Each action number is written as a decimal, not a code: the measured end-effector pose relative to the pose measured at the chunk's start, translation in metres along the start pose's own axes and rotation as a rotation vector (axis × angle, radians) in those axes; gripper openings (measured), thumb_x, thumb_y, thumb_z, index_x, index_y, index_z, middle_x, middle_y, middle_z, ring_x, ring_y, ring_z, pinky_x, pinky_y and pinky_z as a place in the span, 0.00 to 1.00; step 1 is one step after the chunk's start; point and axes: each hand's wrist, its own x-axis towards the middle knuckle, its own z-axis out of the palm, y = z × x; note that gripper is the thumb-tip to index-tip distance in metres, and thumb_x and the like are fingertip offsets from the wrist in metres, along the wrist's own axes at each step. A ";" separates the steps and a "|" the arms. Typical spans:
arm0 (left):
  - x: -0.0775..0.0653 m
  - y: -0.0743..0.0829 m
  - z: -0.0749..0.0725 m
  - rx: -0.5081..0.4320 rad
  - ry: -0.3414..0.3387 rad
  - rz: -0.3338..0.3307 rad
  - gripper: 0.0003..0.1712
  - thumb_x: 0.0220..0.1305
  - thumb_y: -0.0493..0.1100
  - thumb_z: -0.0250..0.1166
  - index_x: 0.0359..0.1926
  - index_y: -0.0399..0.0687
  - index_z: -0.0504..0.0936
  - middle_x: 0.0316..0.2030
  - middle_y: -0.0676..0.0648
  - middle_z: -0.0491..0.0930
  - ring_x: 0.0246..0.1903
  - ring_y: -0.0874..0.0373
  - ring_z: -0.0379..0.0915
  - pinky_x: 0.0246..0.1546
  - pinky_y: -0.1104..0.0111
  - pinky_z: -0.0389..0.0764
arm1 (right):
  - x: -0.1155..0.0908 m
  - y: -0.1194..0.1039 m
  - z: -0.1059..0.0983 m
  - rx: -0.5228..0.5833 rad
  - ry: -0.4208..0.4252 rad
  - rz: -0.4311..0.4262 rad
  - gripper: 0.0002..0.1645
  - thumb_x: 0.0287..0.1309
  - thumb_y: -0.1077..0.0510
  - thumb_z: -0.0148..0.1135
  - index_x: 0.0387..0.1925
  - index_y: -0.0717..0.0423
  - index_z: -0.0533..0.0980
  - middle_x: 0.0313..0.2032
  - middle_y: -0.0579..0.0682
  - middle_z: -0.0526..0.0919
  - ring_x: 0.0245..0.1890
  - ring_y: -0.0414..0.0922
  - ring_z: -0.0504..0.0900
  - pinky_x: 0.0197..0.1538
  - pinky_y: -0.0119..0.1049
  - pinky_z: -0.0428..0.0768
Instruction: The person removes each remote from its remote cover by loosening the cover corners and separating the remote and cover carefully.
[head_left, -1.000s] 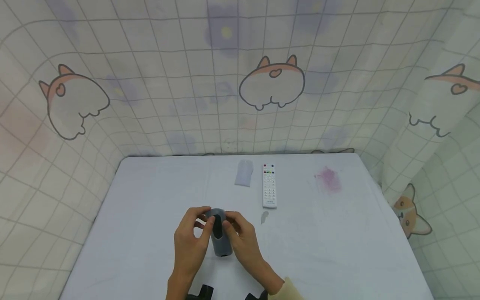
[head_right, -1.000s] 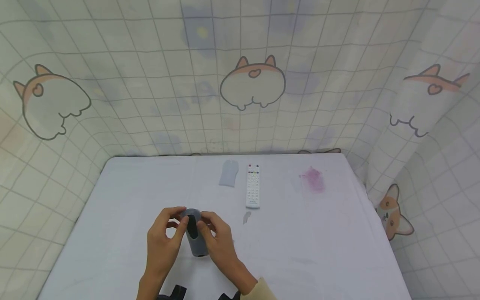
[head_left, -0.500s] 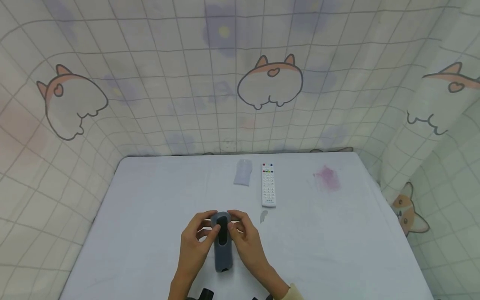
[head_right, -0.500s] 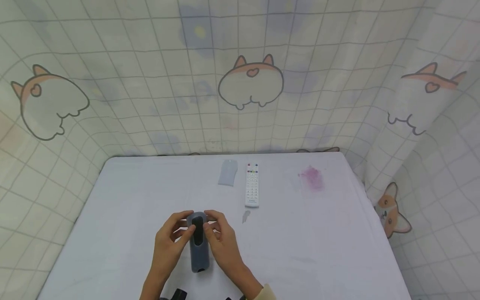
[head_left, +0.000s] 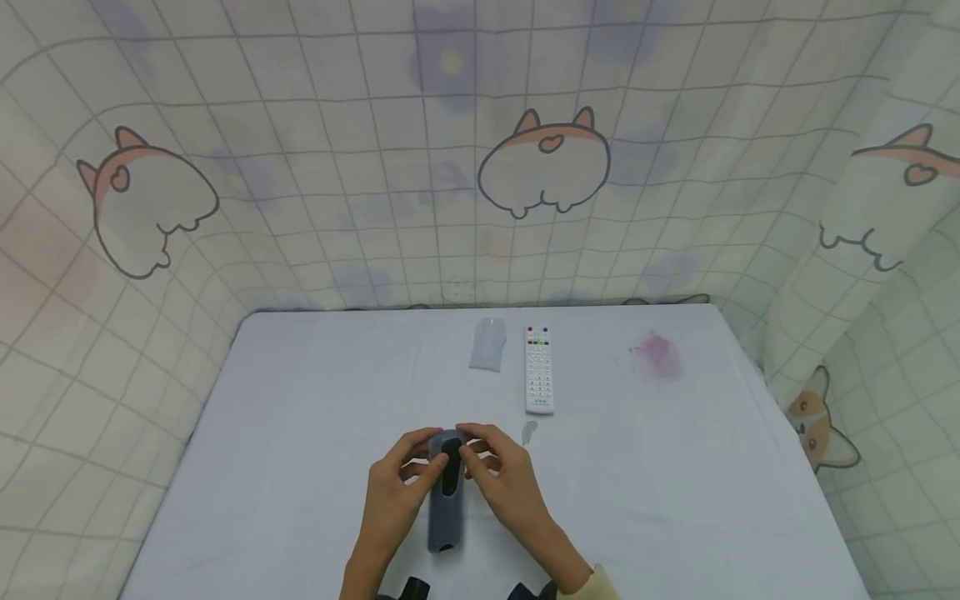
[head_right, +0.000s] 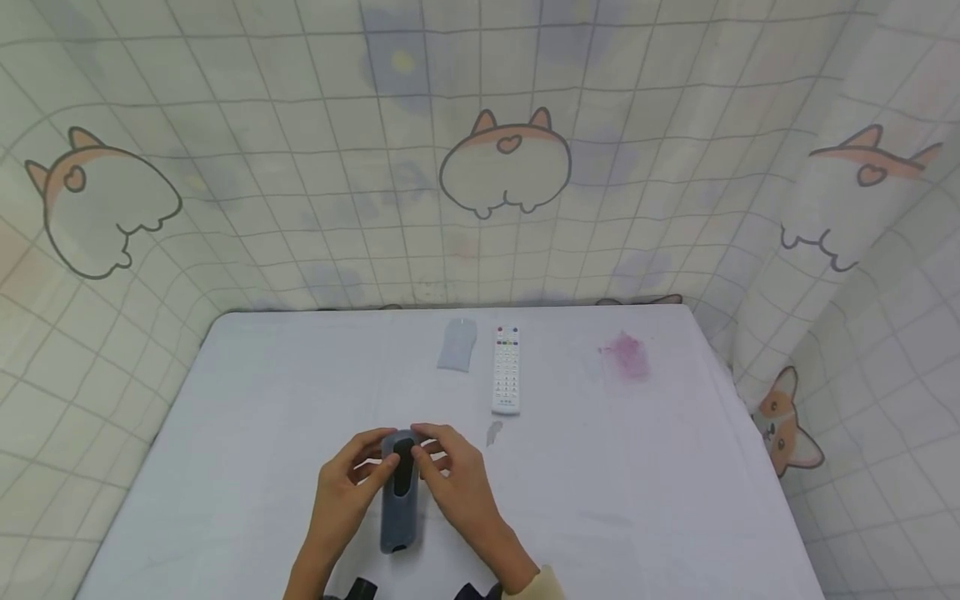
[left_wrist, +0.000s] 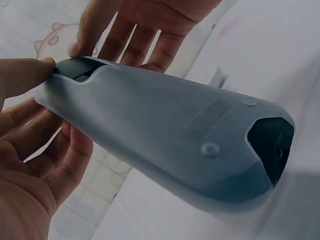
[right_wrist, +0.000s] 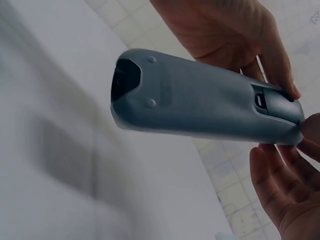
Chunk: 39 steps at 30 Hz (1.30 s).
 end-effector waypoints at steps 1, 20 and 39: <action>0.000 0.000 0.000 0.008 -0.001 -0.001 0.20 0.66 0.44 0.74 0.58 0.55 0.83 0.44 0.51 0.89 0.40 0.64 0.84 0.41 0.70 0.87 | 0.000 0.000 -0.001 -0.002 -0.001 0.004 0.19 0.72 0.60 0.63 0.61 0.61 0.78 0.53 0.54 0.86 0.44 0.40 0.88 0.38 0.35 0.89; 0.000 0.005 0.008 0.124 0.045 0.077 0.21 0.59 0.43 0.78 0.54 0.56 0.86 0.41 0.57 0.87 0.39 0.65 0.80 0.40 0.72 0.84 | 0.005 -0.011 -0.006 -0.021 0.045 0.161 0.11 0.68 0.67 0.65 0.50 0.58 0.82 0.45 0.55 0.91 0.36 0.49 0.91 0.38 0.37 0.89; 0.005 0.004 0.017 0.058 0.033 0.044 0.20 0.58 0.44 0.79 0.52 0.59 0.88 0.41 0.57 0.89 0.37 0.64 0.80 0.38 0.70 0.85 | 0.002 -0.008 -0.005 -0.042 0.150 0.196 0.08 0.67 0.66 0.67 0.46 0.56 0.84 0.41 0.54 0.92 0.33 0.45 0.91 0.37 0.27 0.86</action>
